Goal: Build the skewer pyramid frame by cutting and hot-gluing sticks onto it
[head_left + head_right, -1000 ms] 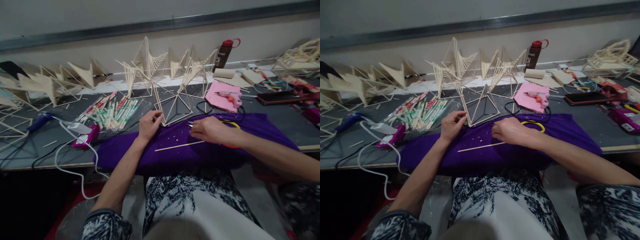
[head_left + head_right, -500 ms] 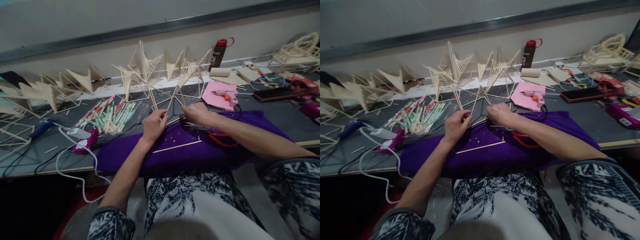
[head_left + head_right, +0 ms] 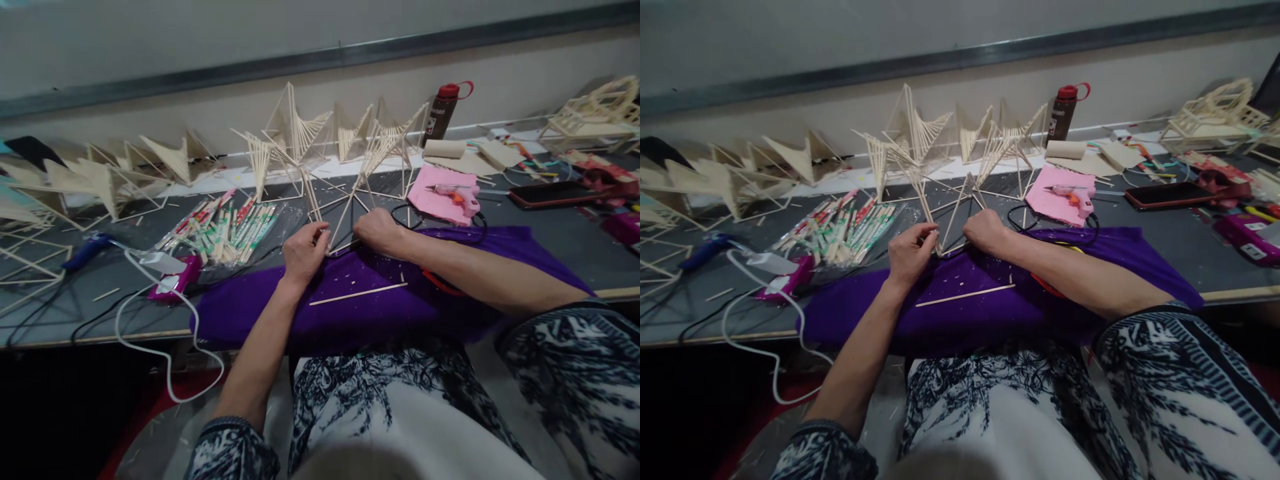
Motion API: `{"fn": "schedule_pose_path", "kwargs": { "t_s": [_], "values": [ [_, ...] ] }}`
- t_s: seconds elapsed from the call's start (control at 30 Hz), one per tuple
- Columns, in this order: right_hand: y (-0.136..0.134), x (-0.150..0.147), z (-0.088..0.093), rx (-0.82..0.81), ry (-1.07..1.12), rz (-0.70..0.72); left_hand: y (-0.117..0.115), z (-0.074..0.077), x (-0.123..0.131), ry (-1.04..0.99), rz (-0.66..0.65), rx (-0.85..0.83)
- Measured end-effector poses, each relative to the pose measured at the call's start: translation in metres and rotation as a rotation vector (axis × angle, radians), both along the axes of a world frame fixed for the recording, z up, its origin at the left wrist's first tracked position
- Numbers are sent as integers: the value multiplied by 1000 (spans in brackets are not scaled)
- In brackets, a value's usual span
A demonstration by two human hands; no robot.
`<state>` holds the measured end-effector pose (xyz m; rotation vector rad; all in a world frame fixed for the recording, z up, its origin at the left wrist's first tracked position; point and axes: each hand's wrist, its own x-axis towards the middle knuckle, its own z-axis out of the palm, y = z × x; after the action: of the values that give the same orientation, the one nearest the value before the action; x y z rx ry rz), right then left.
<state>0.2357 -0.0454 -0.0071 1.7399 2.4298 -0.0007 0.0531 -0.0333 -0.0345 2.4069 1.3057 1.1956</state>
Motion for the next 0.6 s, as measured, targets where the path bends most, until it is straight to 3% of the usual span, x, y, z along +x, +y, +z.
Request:
{"fn": "schedule_pose_path", "kwargs": {
  "t_s": [0.13,0.27,0.33,0.43,0.5,0.6],
  "values": [
    [-9,2,5,81,-39,-20,3,3,-9,-107,44,-42],
    [-42,10,20,240,64,-63,10,4,-16,-226,76,-115],
    [-67,16,34,251,276,-68,13,3,-17,-260,76,-155],
    [-105,31,57,114,774,-22,15,1,-16,-269,81,-196],
    [-127,45,71,73,1072,-63,16,-1,-15,-264,87,-206],
    [-150,76,81,129,1400,-93,18,-5,-14,-260,93,-213]
  ]
}}
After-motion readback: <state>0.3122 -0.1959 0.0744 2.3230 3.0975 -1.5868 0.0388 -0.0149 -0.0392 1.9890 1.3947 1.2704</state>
